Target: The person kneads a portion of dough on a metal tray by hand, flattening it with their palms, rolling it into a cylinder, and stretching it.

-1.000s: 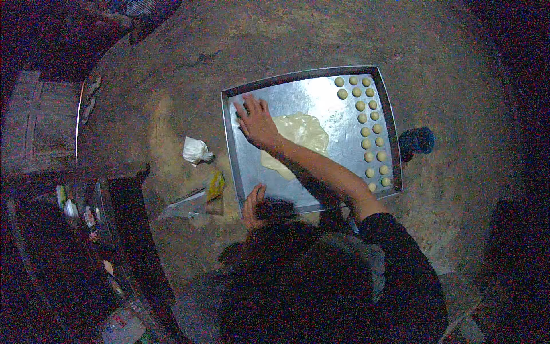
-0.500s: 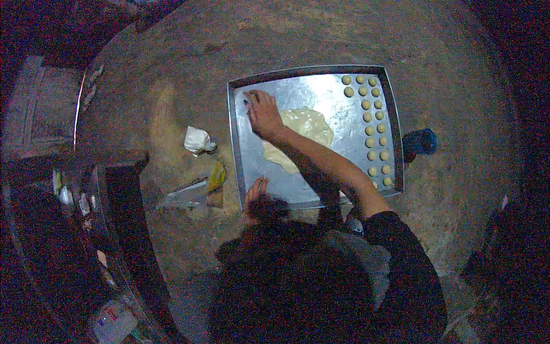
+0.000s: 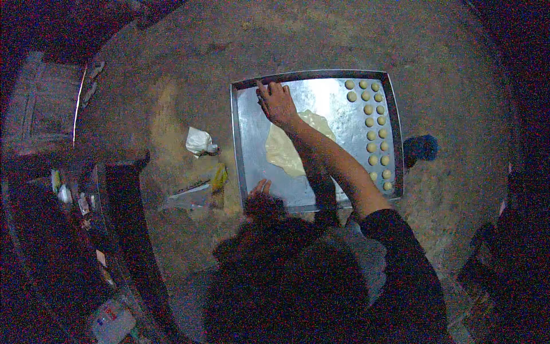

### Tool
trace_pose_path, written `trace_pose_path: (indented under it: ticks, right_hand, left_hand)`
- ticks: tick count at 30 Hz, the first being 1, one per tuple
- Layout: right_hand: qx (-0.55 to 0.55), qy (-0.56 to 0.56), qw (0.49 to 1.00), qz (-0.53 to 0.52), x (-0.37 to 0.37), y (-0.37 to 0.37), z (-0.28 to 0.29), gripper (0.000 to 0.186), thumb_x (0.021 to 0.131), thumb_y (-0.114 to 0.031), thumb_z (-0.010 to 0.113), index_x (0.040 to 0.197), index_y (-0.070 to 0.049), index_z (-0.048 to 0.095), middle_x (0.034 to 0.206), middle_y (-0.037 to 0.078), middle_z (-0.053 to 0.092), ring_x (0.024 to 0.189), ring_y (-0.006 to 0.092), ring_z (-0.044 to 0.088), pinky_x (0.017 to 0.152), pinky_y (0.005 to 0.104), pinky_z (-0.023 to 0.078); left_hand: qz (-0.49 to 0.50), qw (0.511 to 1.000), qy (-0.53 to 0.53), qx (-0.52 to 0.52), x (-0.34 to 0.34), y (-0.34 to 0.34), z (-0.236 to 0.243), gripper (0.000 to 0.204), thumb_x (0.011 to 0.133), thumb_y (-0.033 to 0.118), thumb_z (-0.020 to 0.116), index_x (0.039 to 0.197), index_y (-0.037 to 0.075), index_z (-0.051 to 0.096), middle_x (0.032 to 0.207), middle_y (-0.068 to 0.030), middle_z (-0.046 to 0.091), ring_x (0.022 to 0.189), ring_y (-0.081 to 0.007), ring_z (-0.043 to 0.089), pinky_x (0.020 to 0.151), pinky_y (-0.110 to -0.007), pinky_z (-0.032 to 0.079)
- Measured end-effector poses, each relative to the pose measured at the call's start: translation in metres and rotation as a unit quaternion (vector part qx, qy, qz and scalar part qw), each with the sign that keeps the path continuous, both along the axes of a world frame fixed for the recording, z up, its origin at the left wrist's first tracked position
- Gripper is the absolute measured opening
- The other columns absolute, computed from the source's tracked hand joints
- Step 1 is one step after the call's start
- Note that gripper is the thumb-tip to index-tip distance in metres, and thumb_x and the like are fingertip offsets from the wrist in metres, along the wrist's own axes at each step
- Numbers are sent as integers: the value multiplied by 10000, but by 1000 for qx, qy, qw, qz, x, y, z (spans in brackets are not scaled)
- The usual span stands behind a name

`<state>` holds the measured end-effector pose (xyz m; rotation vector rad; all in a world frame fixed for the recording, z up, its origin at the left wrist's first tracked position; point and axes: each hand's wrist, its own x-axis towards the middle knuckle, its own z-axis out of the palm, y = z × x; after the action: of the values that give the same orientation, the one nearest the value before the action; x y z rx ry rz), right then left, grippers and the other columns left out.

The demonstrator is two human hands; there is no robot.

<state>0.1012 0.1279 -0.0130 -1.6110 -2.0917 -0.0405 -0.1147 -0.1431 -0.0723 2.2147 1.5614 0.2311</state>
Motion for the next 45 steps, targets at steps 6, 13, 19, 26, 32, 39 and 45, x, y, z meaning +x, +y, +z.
trace_pose_path:
  ticks: [6,13,19,26,32,39,45]
  right_hand:
    - [7,90,996,-16,-1,16,23,439,1038,-286,505,1406,-46,518,1154,213,569,1082,389,545,949,513,427]
    - [69,48,996,6,52,35,57,391,1018,-251,528,1353,-51,544,1136,206,574,1066,383,558,941,482,439]
    - [88,28,994,65,50,20,22,421,1009,-252,561,1385,-64,535,1073,201,578,1008,375,557,886,504,438]
    - [84,-21,992,93,55,19,10,410,990,-237,572,1360,-60,564,1095,205,573,1024,367,564,893,500,437]
    - [69,89,994,-13,47,37,50,334,1023,-190,491,1303,-19,552,1151,225,567,1114,415,540,983,509,423]
    - [16,45,996,-78,76,15,12,453,1020,-312,535,1388,-48,517,1147,211,564,1087,369,554,909,490,431]
    - [81,65,984,-147,81,15,1,495,1011,-311,555,1420,-38,493,1127,207,568,1051,365,568,880,491,427]
  left_hand:
    - [58,998,-9,9,15,2,58,606,890,252,619,1468,126,487,1518,-81,473,1298,-307,524,1093,-466,414]
    - [50,997,-5,52,21,-1,52,564,908,159,568,1467,139,491,1520,-49,470,1290,-288,523,1112,-423,413]
    - [43,999,11,-10,22,-3,56,585,894,218,611,1465,151,498,1515,-37,478,1306,-271,507,1130,-399,386]
    - [68,995,-71,-7,27,-13,45,643,872,223,639,1487,137,474,1522,-37,473,1307,-275,501,1115,-383,381]
    - [49,998,-5,42,30,11,53,619,881,159,604,1485,141,474,1514,-57,485,1277,-291,537,1056,-409,449]
    - [57,995,50,62,28,17,35,589,872,126,601,1452,148,500,1510,-60,490,1297,-304,529,1079,-451,449]
    - [56,997,49,31,32,13,54,612,868,104,598,1469,132,483,1527,-69,470,1306,-312,523,1101,-471,425]
